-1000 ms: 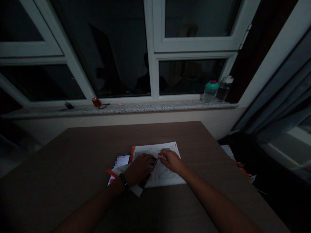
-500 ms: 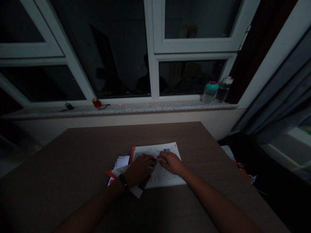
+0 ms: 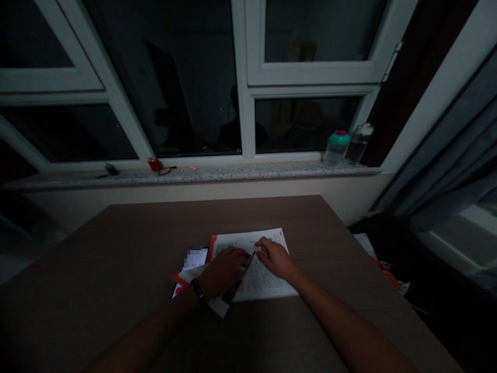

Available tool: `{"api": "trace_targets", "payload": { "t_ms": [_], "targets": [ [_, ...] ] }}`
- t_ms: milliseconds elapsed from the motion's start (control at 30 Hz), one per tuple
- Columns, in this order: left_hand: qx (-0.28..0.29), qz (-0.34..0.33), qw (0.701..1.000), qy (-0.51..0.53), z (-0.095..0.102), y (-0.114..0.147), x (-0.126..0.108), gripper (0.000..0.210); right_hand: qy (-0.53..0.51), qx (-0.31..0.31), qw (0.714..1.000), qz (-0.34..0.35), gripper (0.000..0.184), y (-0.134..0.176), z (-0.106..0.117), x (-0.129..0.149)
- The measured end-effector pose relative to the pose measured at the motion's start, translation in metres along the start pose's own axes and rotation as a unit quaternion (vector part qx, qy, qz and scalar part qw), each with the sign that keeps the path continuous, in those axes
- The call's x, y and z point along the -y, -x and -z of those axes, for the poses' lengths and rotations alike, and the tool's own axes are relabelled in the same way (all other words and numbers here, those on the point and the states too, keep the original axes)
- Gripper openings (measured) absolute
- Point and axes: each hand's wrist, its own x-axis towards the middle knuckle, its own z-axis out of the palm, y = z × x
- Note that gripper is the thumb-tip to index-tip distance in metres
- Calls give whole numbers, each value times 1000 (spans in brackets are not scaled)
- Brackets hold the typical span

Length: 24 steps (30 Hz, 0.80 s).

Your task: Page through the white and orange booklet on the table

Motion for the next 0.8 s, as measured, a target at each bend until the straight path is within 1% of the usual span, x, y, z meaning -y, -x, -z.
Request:
{"api": "trace_targets", "payload": {
  "t_ms": [67, 133, 233, 367, 433, 533, 600, 733, 800],
  "targets": [
    [-2, 1, 1000, 2, 1, 0, -1, 24, 9, 38, 998, 46, 18, 2, 1, 2],
    [0, 3, 1000, 4, 1, -1, -1, 25, 25, 54, 996, 66, 15, 3, 1, 2],
    [2, 2, 1000, 7, 1, -1, -1, 23, 41, 36, 998, 33, 10, 1, -1, 1],
    [-7, 2, 1000, 5, -2, 0, 0, 22, 68, -8, 997, -34, 10, -4, -5, -3],
    [-8, 3, 1000, 7, -3, 1, 1, 23, 68, -24, 996, -48, 10, -4, -6, -4],
    [-8, 5, 1000, 15, -4, 1, 2, 25, 50, -38, 997, -47, 9, -4, -5, -5],
    [-7, 10, 1000, 24, -5, 2, 2, 28, 29, -36, 998, -39, 11, -2, -3, -5],
    [-12, 25, 999, 34, -11, 3, 2, 45, 0, -8, 1000, -7, 13, 1, 0, -2],
    [-9, 30, 999, 35, -14, 4, 3, 52, -2, 17, 1000, 16, 14, 3, 2, 0]
  ]
}}
